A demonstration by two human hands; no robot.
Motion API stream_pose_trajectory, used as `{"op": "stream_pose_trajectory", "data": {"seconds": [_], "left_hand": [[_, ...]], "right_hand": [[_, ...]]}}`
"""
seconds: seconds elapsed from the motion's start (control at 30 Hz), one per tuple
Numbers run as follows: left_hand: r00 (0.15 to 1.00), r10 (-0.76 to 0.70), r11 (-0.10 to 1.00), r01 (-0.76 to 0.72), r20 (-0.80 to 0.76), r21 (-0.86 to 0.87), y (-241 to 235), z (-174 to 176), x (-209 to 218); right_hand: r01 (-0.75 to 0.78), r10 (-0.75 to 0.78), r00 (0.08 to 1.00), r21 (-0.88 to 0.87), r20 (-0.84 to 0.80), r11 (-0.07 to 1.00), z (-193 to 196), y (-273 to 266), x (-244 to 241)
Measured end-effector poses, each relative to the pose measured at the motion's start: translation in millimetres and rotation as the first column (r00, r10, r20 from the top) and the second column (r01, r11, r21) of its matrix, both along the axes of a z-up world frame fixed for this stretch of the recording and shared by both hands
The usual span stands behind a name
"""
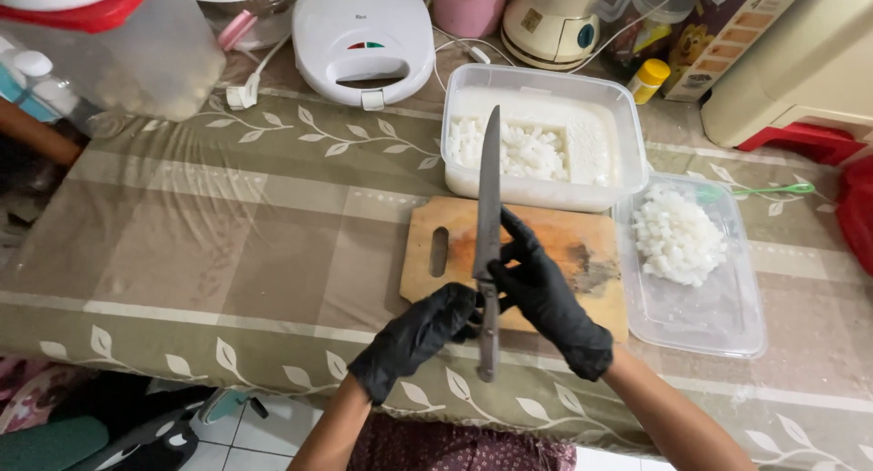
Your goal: Cutting agar agar strips into small cubes on a cutting board and transferring them into a plastic container.
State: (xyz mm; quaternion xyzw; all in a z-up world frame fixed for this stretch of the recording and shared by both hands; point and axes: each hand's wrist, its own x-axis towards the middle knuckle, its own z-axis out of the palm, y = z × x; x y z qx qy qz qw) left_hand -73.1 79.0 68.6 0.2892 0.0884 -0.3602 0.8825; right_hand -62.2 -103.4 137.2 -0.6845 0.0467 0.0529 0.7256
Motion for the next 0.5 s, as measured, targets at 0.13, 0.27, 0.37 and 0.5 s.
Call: {"op": "stream_pose_trajectory", "data": {"seconds": [0.13, 0.27, 0.37, 0.5], "left_hand": [[0.794, -0.282, 0.814, -0.100, 0.539, 0.573, 16.0, 8.8, -14.9], [0.868, -0.140, 0.836, -0.155, 0.477, 0.526, 28.6, -11.8, -18.4], [0.840, -0.129, 0.775, -0.246, 0.527, 0.582, 41.9, -6.9, -15.6], [0.788, -0.204, 0.654, -0.331, 0.580, 0.680, 69.0, -15.6, 1.6]], "right_hand": [[-0.183, 0.182, 0.983, -0.090, -0.026, 0.979, -20.0, 15.7, 21.2], [-0.247, 0.245, 0.969, -0.115, -0.031, 0.962, -28.0, 32.1, 41.5], [-0.308, 0.336, 0.938, -0.237, 0.087, 0.921, -34.1, 23.5, 48.1], [-0.205, 0.462, 0.811, -0.565, 0.359, 0.799, -12.1, -12.7, 35.7]]}}
